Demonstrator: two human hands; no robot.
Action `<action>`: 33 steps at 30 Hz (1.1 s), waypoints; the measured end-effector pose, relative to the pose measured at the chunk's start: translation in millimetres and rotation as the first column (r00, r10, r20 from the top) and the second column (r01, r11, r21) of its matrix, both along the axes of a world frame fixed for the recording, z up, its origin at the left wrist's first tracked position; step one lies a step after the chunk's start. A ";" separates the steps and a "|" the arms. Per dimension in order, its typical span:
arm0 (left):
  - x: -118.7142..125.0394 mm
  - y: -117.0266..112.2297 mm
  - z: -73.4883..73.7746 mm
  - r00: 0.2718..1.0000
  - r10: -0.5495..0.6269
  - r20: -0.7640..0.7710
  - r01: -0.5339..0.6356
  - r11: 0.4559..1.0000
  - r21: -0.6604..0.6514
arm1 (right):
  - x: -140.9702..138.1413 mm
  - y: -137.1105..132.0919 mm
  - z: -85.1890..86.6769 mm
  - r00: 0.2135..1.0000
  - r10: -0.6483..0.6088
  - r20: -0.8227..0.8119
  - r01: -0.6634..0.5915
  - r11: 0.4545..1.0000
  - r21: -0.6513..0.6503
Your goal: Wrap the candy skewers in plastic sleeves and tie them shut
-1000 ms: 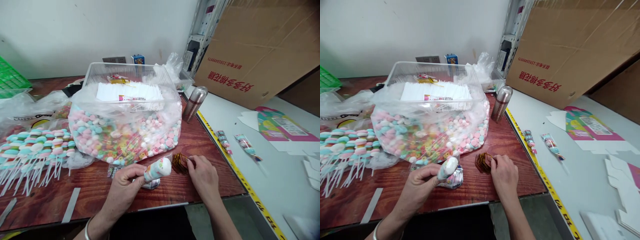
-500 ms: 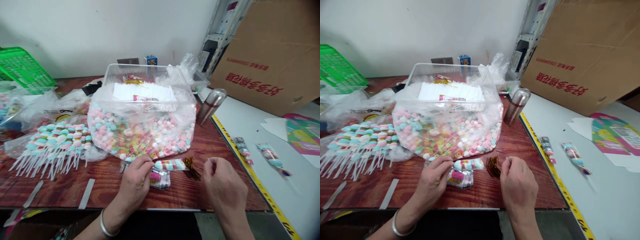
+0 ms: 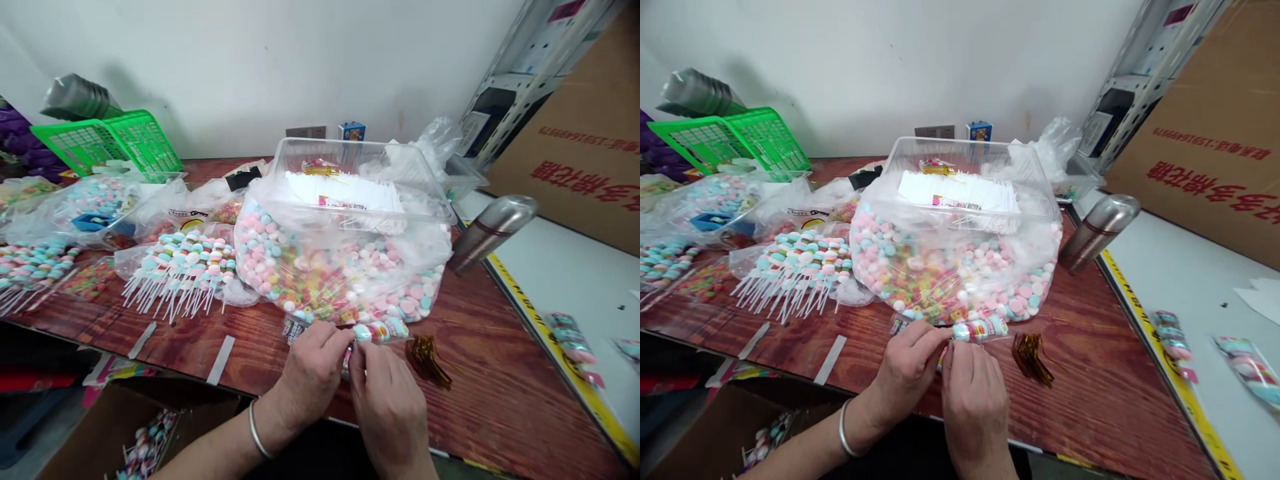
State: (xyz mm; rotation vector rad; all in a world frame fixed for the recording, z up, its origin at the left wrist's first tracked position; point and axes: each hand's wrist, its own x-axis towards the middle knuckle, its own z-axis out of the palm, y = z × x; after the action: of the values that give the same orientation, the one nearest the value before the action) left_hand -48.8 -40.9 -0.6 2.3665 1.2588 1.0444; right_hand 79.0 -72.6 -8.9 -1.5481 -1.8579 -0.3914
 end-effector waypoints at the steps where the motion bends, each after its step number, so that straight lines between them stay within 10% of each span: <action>1: 0.8 1.1 0.2 0.997 -0.004 0.072 0.007 0.999 -0.043 | -0.1 0.4 0.1 1.000 0.004 -0.022 -0.004 1.000 0.005; 4: 8.2 5.6 1.4 0.919 0.108 0.379 0.019 0.949 -0.316 | -1.7 2.8 -1.4 0.991 0.039 -0.125 -0.037 0.999 0.019; 8: 24.0 9.2 1.8 0.557 0.449 0.699 0.331 0.651 -0.683 | -5.2 7.9 -8.5 0.922 0.044 -0.386 -0.045 0.999 0.006; 11: 32.3 8.8 0.2 0.349 0.567 0.746 0.529 0.538 -0.656 | -5.0 11.8 -9.4 0.698 -0.084 -0.711 -0.055 0.984 -0.170; 15: 33.9 7.9 -4.3 0.288 0.552 0.783 0.613 0.522 -0.593 | 3.9 16.4 -0.6 0.392 -0.157 -0.907 -0.339 0.892 -0.300; 23: 21.9 7.0 -8.1 0.622 0.294 0.726 0.416 0.662 -0.624 | 18.4 21.0 0.7 0.633 -0.076 -0.770 -0.375 0.841 -0.391; 27: 9.3 8.6 -12.4 0.905 -0.014 0.425 0.166 0.932 -0.323 | 18.4 20.2 -1.8 0.690 -0.080 -0.719 -0.324 0.855 -0.406; 30: 3.1 7.9 -17.6 0.988 -0.092 0.120 0.097 0.995 -0.033 | 15.9 18.1 0.2 0.650 -0.057 -0.758 -0.366 0.850 -0.378; 33: 3.4 6.7 -16.7 0.991 -0.053 0.122 0.055 0.998 -0.016 | 11.3 15.6 4.1 0.542 -0.039 -0.840 -0.446 0.833 -0.327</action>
State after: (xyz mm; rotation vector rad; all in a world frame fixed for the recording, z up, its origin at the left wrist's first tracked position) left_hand -45.4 -34.2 -17.3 2.2713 1.1506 1.1356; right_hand 90.2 -56.9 -4.8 -1.3926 -1.3498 0.9227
